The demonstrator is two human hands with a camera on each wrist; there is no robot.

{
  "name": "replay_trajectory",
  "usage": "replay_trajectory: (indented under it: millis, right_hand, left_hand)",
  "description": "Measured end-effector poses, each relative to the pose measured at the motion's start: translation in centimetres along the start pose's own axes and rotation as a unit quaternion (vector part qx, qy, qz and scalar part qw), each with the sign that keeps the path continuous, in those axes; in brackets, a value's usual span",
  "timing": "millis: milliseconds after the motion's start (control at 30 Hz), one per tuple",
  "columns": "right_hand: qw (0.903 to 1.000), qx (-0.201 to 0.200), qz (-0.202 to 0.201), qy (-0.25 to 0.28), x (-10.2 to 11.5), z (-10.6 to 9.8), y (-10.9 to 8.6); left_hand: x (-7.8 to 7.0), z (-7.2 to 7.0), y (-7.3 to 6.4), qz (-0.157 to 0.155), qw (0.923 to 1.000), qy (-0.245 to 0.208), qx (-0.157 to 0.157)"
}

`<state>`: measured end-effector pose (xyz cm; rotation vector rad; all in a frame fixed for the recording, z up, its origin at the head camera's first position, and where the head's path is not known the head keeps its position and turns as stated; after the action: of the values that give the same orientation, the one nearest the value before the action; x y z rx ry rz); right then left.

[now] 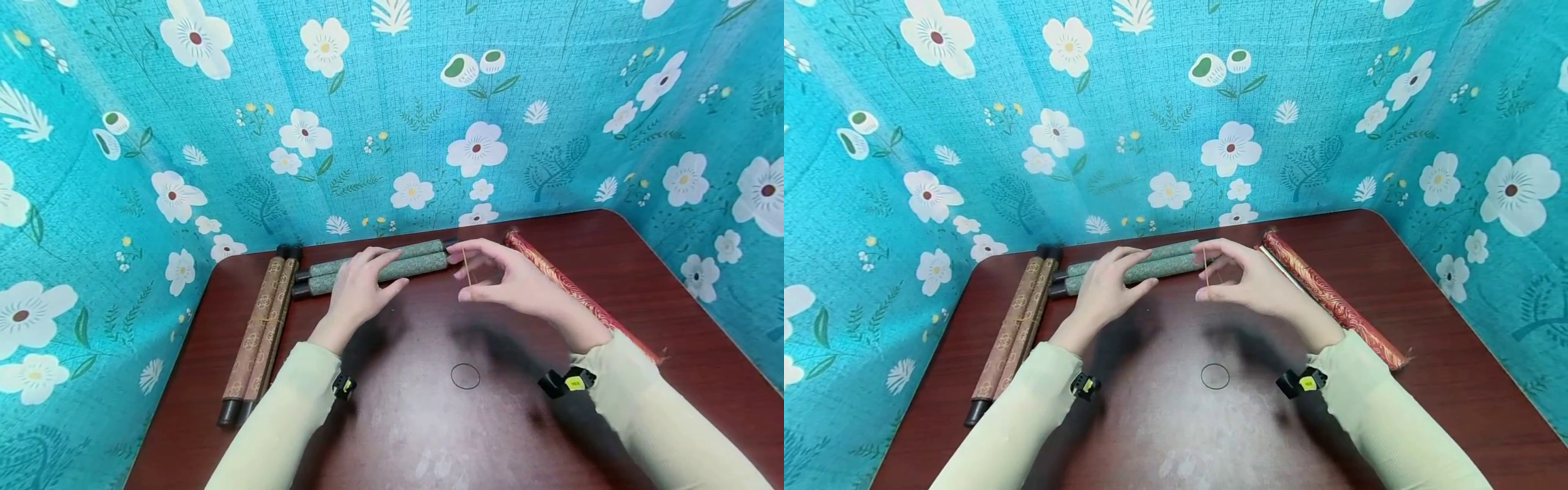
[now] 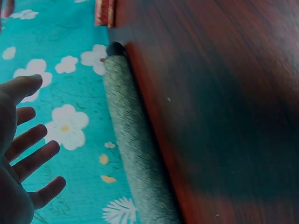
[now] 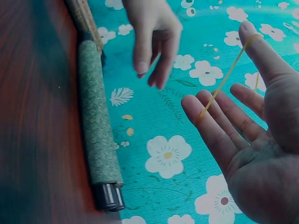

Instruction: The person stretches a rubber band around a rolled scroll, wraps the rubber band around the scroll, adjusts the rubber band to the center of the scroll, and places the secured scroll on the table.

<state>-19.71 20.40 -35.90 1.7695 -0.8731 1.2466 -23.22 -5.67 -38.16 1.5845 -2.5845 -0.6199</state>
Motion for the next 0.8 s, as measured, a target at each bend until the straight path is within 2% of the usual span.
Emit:
replay_trajectory:
  millis: [367,800]
  right_hand:
    - [0.9995,-0.009,0.006,-0.031,1.0,-0.5,-0.5]
    - [0.9994,0.005,0.005,-0.033,0.9,0.4,-1.1]
  left_hand:
    - [1.2,1.5,0.6,-0.001,0.9979,0.039,0.052]
    - [3.7,4.6,1.9,-0.011,0.9869,0.101,0.126]
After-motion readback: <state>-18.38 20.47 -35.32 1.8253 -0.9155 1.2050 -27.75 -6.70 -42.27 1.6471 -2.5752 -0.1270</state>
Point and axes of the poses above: each hand's wrist, its own y-axis towards the middle knuckle, its own z-axis out of the palm, x = y × z, the point moved 4 cm from there along y, towards the middle knuckle, and after that the axes turned 11 degrees about y, right-handed, at the moved point
